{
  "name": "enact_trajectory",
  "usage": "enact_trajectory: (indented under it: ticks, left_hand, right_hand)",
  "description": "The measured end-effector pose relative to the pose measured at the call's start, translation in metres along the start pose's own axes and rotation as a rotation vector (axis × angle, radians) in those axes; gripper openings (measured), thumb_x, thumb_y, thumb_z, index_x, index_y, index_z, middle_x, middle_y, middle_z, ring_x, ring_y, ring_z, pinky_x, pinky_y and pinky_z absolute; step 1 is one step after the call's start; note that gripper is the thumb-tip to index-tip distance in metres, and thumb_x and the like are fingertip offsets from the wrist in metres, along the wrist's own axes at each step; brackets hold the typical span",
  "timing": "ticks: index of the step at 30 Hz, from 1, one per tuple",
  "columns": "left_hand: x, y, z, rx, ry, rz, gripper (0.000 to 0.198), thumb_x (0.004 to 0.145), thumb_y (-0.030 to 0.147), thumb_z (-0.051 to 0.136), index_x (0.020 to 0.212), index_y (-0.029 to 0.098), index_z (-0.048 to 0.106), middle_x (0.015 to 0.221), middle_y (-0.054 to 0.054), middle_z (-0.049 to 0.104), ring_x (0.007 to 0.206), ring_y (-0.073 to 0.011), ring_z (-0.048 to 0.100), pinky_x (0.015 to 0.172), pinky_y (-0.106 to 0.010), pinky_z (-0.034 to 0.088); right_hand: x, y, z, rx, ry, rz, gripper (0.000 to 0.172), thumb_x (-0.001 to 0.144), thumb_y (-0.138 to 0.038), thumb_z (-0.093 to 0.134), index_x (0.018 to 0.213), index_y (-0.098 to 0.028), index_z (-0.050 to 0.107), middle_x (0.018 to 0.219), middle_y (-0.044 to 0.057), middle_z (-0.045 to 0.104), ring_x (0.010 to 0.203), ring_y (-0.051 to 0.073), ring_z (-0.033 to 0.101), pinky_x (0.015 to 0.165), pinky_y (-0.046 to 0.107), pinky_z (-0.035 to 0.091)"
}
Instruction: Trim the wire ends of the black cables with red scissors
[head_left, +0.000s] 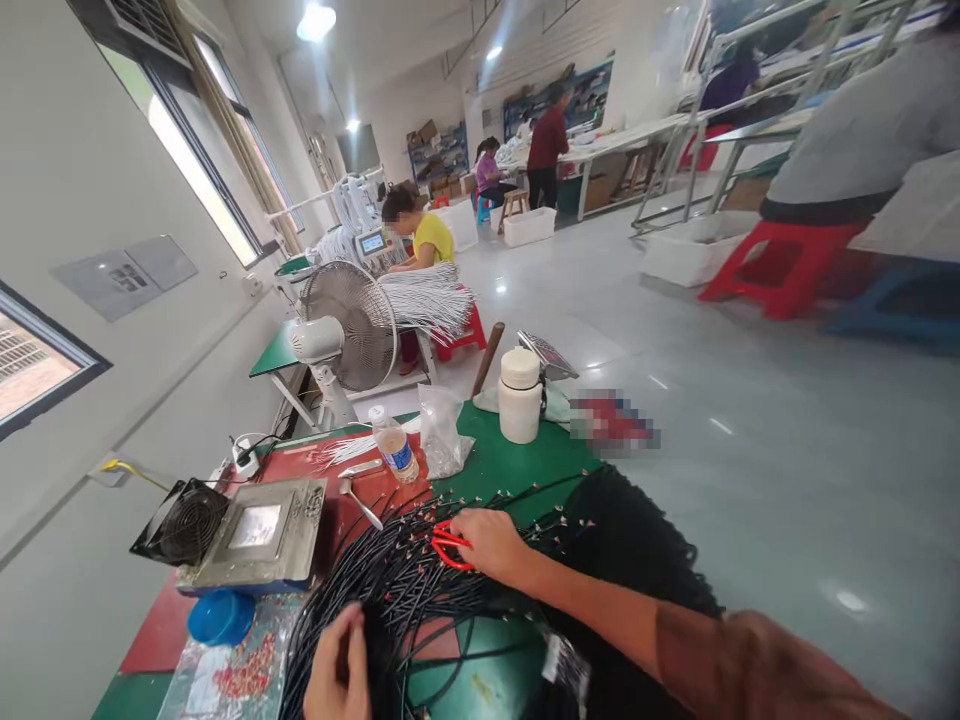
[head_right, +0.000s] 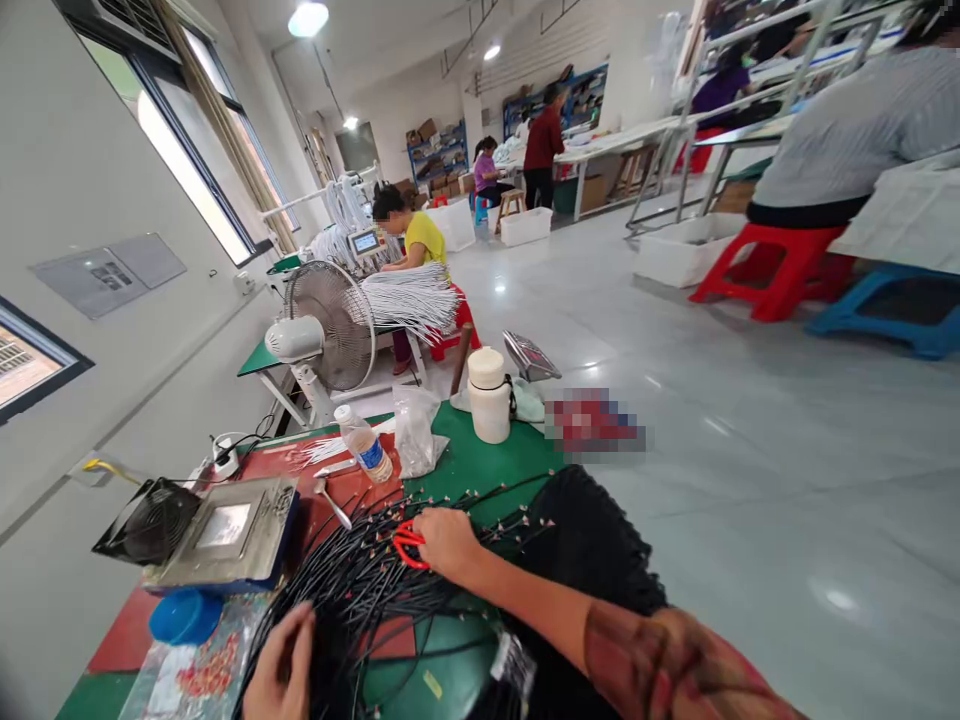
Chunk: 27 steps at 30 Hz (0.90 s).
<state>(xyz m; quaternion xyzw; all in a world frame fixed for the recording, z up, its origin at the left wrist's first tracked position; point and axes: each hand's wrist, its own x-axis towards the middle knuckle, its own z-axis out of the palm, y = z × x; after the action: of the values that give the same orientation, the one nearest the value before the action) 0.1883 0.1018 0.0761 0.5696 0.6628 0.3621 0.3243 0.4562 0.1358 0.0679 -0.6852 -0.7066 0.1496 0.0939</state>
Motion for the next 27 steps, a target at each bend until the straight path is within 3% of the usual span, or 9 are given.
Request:
enact_trajectory:
  ticks: [2,4,10,13,16,19,22,25,27]
  left_hand:
    - [0.044,0.018,0.030,0.183,-0.024,0.140,0.042,0.074,0.046,0.043,0.102,0.018,0.058,0.111,-0.012,0.062,0.106,-0.0216,0.054,0.100,-0.037,0.038]
    - [0.077,0.033,0.055,0.355,-0.027,0.170,0.045,0.076,0.042,0.038,0.105,0.012,0.057,0.110,-0.015,0.061,0.106,-0.0240,0.053,0.100,-0.039,0.036]
    - [0.134,0.048,0.094,0.556,-0.059,-0.087,0.047,0.074,0.045,0.041,0.105,0.017,0.061,0.112,-0.024,0.059,0.117,-0.0413,0.043,0.094,-0.060,0.030]
    - [0.156,0.043,0.102,0.505,-0.138,-0.236,0.042,0.072,0.047,0.049,0.096,0.017,0.064,0.103,-0.018,0.065,0.111,-0.0345,0.052,0.095,-0.058,0.032]
    - [0.173,0.038,0.110,0.305,-0.195,-0.305,0.043,0.072,0.047,0.051,0.094,0.012,0.062,0.103,-0.015,0.068,0.103,-0.0251,0.059,0.092,-0.048,0.042]
    - [0.178,0.038,0.116,0.023,-0.243,-0.288,0.051,0.079,0.043,0.042,0.119,0.012,0.049,0.116,-0.014,0.064,0.100,-0.0177,0.062,0.087,-0.037,0.049]
    - [0.169,0.041,0.115,-0.125,-0.230,-0.266,0.060,0.077,0.038,0.046,0.130,0.012,0.035,0.123,-0.016,0.059,0.105,-0.0182,0.060,0.091,-0.034,0.047]
    - [0.138,0.052,0.103,-0.133,-0.170,-0.202,0.064,0.069,0.039,0.059,0.126,0.016,0.043,0.131,-0.014,0.053,0.117,-0.0210,0.051,0.102,-0.036,0.036]
    - [0.101,0.062,0.084,-0.153,-0.197,-0.152,0.056,0.068,0.041,0.060,0.119,0.021,0.051,0.127,-0.008,0.056,0.114,-0.0187,0.052,0.102,-0.033,0.035]
  right_hand:
    - [0.004,0.026,-0.010,-0.012,0.038,0.067,0.017,0.078,-0.019,0.050,0.087,-0.020,0.064,0.087,0.005,0.065,0.083,0.019,0.061,0.066,0.025,0.039]
    - [0.010,0.053,-0.018,-0.033,0.078,0.148,0.019,0.080,-0.018,0.047,0.090,-0.018,0.063,0.088,0.007,0.064,0.084,0.020,0.060,0.065,0.026,0.039]
    - [0.020,0.103,-0.025,-0.065,0.153,0.284,0.025,0.082,-0.016,0.044,0.101,-0.015,0.060,0.096,0.011,0.060,0.089,0.024,0.057,0.064,0.028,0.041]
    - [0.005,0.111,-0.020,-0.038,0.159,0.264,0.025,0.084,-0.020,0.045,0.105,-0.019,0.058,0.099,0.007,0.059,0.093,0.020,0.055,0.071,0.027,0.042]
    - [-0.019,0.117,-0.011,0.051,0.201,0.200,0.021,0.086,-0.022,0.044,0.098,-0.021,0.060,0.097,0.004,0.061,0.091,0.017,0.056,0.077,0.026,0.043]
    - [-0.045,0.124,0.001,0.143,0.281,0.157,0.019,0.086,-0.022,0.043,0.094,-0.020,0.061,0.093,0.004,0.062,0.087,0.017,0.057,0.078,0.029,0.044]
    - [-0.071,0.128,0.011,0.181,0.339,0.136,0.020,0.086,-0.021,0.043,0.092,-0.019,0.062,0.090,0.006,0.063,0.084,0.018,0.056,0.079,0.032,0.044]
    - [-0.095,0.124,0.013,0.196,0.399,0.103,0.020,0.086,-0.021,0.044,0.094,-0.018,0.062,0.092,0.007,0.063,0.089,0.019,0.055,0.084,0.034,0.042]
    - [-0.108,0.116,0.010,0.195,0.406,0.055,0.020,0.086,-0.022,0.045,0.095,-0.018,0.062,0.094,0.006,0.064,0.094,0.019,0.053,0.089,0.036,0.039]
